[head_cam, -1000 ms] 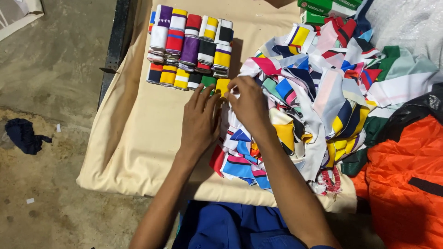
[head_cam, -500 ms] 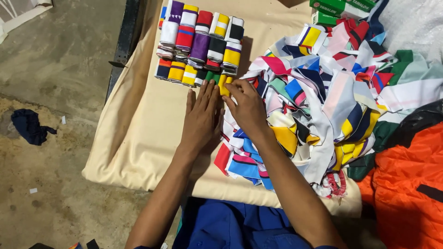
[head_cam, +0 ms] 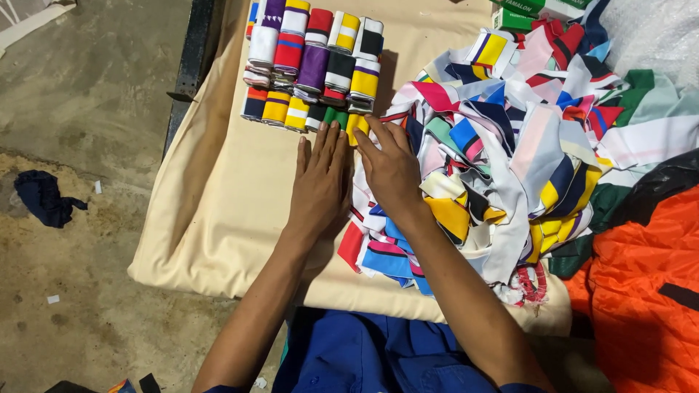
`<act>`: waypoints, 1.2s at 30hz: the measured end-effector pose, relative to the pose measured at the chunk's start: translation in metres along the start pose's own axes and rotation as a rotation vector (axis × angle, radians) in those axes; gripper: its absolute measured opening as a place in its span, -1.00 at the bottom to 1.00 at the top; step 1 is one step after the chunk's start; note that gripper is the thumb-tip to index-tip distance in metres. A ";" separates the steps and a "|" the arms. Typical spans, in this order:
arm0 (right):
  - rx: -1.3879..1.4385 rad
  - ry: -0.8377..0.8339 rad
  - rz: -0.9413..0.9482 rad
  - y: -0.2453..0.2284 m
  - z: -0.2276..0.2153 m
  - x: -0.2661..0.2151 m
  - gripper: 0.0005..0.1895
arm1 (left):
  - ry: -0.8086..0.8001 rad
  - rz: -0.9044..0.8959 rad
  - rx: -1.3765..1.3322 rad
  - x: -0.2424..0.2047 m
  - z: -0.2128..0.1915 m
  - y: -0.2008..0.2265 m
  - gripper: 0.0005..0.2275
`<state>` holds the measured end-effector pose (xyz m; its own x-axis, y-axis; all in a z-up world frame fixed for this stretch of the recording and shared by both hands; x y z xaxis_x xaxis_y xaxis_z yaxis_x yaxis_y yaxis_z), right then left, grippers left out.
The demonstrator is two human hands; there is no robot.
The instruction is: Rolling small strips of multi-colored fabric into tight spools and stacking them neatly on a work surface.
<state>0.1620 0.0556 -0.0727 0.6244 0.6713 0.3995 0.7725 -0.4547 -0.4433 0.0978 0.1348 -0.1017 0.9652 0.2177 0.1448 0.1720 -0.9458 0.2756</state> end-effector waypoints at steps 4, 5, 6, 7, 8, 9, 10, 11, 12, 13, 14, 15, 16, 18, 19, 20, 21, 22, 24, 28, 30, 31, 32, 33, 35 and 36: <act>0.003 -0.009 0.010 0.004 0.005 -0.001 -0.71 | -0.033 -0.030 -0.009 0.000 -0.007 0.012 -0.51; -0.002 -0.006 0.002 0.004 0.005 -0.002 -0.71 | -0.035 -0.036 0.004 0.001 -0.005 0.012 -0.50; -0.008 -0.005 -0.003 0.004 0.005 -0.004 -0.71 | -0.042 -0.041 0.016 0.000 -0.003 0.014 -0.48; -0.008 -0.006 0.000 0.004 0.005 -0.005 -0.71 | -0.044 -0.041 0.015 0.000 0.000 0.014 -0.48; -0.001 -0.001 -0.003 0.004 0.004 -0.005 -0.69 | -0.035 -0.037 0.030 0.000 0.002 0.015 -0.47; 0.007 0.004 -0.006 0.003 0.003 -0.006 -0.67 | -0.025 -0.034 0.045 0.000 0.003 0.016 -0.47; 0.004 0.009 -0.006 0.000 0.002 -0.008 -0.67 | -0.021 -0.030 0.046 0.000 0.001 0.017 -0.47; -0.039 -0.002 -0.033 -0.005 0.002 -0.009 -0.65 | -0.014 -0.014 0.065 0.001 -0.001 0.019 -0.46; -0.082 -0.014 -0.061 -0.011 0.003 -0.011 -0.63 | -0.007 0.000 0.083 0.001 -0.004 0.021 -0.45; -0.084 -0.010 -0.063 -0.012 0.001 -0.011 -0.63 | -0.003 0.002 0.084 0.003 -0.004 0.020 -0.45; -0.077 -0.047 -0.049 -0.011 0.003 -0.012 -0.61 | -0.024 0.002 0.091 0.004 0.000 0.020 -0.45; -0.071 -0.085 -0.034 -0.009 0.005 -0.014 -0.58 | -0.044 0.001 0.098 0.005 0.004 0.019 -0.46; -0.069 -0.088 -0.033 -0.010 0.005 -0.013 -0.58 | -0.048 0.000 0.097 0.005 0.004 0.019 -0.46; -0.089 -0.128 -0.025 -0.009 0.007 -0.013 -0.53 | -0.053 0.001 0.102 0.006 0.004 0.020 -0.45; -0.089 -0.130 -0.022 -0.013 0.004 -0.014 -0.53 | -0.056 0.003 0.102 0.004 0.005 0.020 -0.45; -0.100 -0.116 -0.016 -0.014 0.000 -0.014 -0.51 | -0.038 0.003 0.097 0.004 0.003 0.020 -0.45; -0.111 -0.103 -0.011 -0.016 -0.005 -0.013 -0.49 | -0.020 0.003 0.093 0.005 0.000 0.021 -0.46; -0.112 -0.099 -0.012 -0.013 -0.006 -0.015 -0.49 | -0.016 0.005 0.094 0.005 0.001 0.021 -0.46; -0.196 -0.075 0.026 -0.003 -0.010 -0.024 -0.46 | 0.039 0.034 0.072 0.003 -0.001 0.024 -0.48; -0.238 -0.072 0.039 0.019 -0.017 -0.041 -0.48 | 0.187 0.108 -0.016 0.001 -0.015 0.030 -0.47; -0.291 -0.102 0.037 0.040 -0.010 -0.054 -0.69 | 0.291 0.290 -0.243 -0.006 -0.031 0.046 -0.50; -0.290 -0.101 0.035 0.044 -0.015 -0.052 -0.69 | 0.293 0.290 -0.242 -0.011 -0.033 0.051 -0.50; -0.292 -0.139 0.086 0.054 -0.017 -0.053 -0.79 | 0.231 0.296 -0.264 -0.015 -0.028 0.057 -0.53; -0.294 -0.178 0.137 0.064 -0.019 -0.054 -0.87 | 0.168 0.302 -0.286 -0.020 -0.023 0.064 -0.55; -0.277 -0.187 0.165 0.065 -0.030 -0.054 -0.86 | 0.103 0.290 -0.311 -0.027 -0.014 0.073 -0.46; -0.261 -0.200 0.187 0.066 -0.035 -0.054 -0.86 | 0.041 0.272 -0.337 -0.030 -0.007 0.078 -0.37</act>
<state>0.1837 -0.0313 -0.0958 0.7425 0.6517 0.1549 0.6668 -0.6968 -0.2643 0.0806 0.0564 -0.0783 0.9568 -0.0125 0.2904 -0.1677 -0.8397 0.5165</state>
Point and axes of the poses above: each hand's wrist, its own x-axis towards the middle knuckle, its own z-axis out of the palm, y = z × x, the point moved 10 cm from there along x, towards the middle knuckle, and after that the axes turned 2 degrees about x, right-handed, at the moved point
